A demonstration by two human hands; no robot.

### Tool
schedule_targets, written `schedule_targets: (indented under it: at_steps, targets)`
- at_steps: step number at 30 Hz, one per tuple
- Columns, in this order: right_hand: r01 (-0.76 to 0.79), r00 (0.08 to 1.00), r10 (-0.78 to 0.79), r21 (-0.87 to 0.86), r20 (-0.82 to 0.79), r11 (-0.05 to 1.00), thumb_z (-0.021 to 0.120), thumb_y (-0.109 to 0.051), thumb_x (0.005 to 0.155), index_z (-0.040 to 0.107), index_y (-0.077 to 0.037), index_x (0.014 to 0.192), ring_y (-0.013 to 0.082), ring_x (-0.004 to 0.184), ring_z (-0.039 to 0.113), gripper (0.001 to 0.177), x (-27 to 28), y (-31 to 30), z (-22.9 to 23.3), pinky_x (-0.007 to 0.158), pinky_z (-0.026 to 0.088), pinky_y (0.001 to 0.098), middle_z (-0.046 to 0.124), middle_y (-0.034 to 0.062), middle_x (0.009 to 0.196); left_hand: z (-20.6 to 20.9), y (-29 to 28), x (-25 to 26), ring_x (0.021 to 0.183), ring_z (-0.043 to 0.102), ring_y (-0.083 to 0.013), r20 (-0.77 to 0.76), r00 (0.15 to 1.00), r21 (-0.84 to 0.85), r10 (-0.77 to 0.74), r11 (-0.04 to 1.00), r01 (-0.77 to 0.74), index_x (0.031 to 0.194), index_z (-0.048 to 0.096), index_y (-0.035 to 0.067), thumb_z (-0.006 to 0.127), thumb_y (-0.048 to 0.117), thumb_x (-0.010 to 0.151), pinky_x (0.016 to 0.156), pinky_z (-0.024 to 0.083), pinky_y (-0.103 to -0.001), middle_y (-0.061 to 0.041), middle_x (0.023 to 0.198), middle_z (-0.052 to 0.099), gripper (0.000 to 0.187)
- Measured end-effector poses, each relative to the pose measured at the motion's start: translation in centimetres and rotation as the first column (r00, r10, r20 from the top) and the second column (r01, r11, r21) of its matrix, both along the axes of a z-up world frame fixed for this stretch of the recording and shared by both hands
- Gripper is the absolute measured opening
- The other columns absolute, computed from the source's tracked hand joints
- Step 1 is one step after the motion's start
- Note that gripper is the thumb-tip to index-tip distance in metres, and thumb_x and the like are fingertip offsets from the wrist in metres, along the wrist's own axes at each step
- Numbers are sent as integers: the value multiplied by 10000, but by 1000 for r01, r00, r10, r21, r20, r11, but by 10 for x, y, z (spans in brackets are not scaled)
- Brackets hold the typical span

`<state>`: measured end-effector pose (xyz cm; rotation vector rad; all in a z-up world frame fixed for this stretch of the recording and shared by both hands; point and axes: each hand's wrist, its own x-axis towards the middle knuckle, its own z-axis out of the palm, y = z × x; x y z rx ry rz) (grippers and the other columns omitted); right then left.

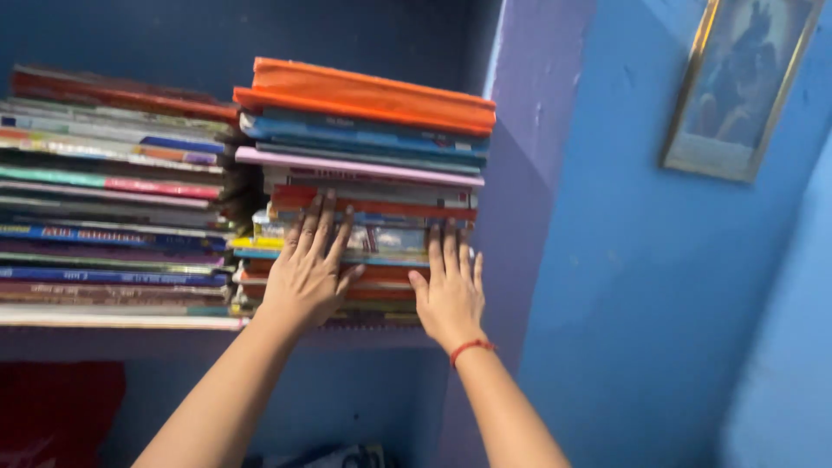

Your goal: The person repeatedly picks up books from a small yellow table and places them onto a wall shelf, stacking them one by one. The hands handle each book directly without tools.

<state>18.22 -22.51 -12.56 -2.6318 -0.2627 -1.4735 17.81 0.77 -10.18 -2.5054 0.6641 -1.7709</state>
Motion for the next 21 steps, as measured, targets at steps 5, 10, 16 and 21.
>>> schedule_targets:
  at_steps: [5,10,16,21]
  targets:
    - [-145,939,185,152,-291,978,762,-384,800,-28,-174,1597,358,1579,25,1142,-49,-10,-24,1199,228,553,-72,98,1696,-32,9,-45,1550,70,-320,-254,962,166,101,984,-59,1583,158,-9,639,506,850,1253,95,-432,-198,1681,48,1017]
    - [29,863,26,101,-504,994,813,-293,795,-92,-245,1614,348,1573,34,1221,-110,-35,-67,1233,207,557,-159,90,1704,-60,-9,-98,1569,23,-267,-364,902,444,233,894,-51,1587,130,12,715,425,812,1261,66,-405,-130,1699,5,1056]
    - [177,841,-122,54,-528,983,799,-221,789,-43,-273,1612,345,1568,59,1179,-155,-86,-109,1223,167,601,-154,102,1698,-97,-100,-124,1573,45,-292,-339,941,466,-8,867,175,1626,203,203,719,241,728,1219,63,-525,-127,1713,56,1036]
    - [237,875,-212,3,-436,971,778,-178,754,36,-262,1619,365,1556,118,1143,-186,-159,-148,1206,204,611,-62,114,1697,-139,-188,-132,1557,74,-273,-309,948,522,-77,819,237,1608,197,142,638,200,782,1242,87,-500,-130,1708,85,939]
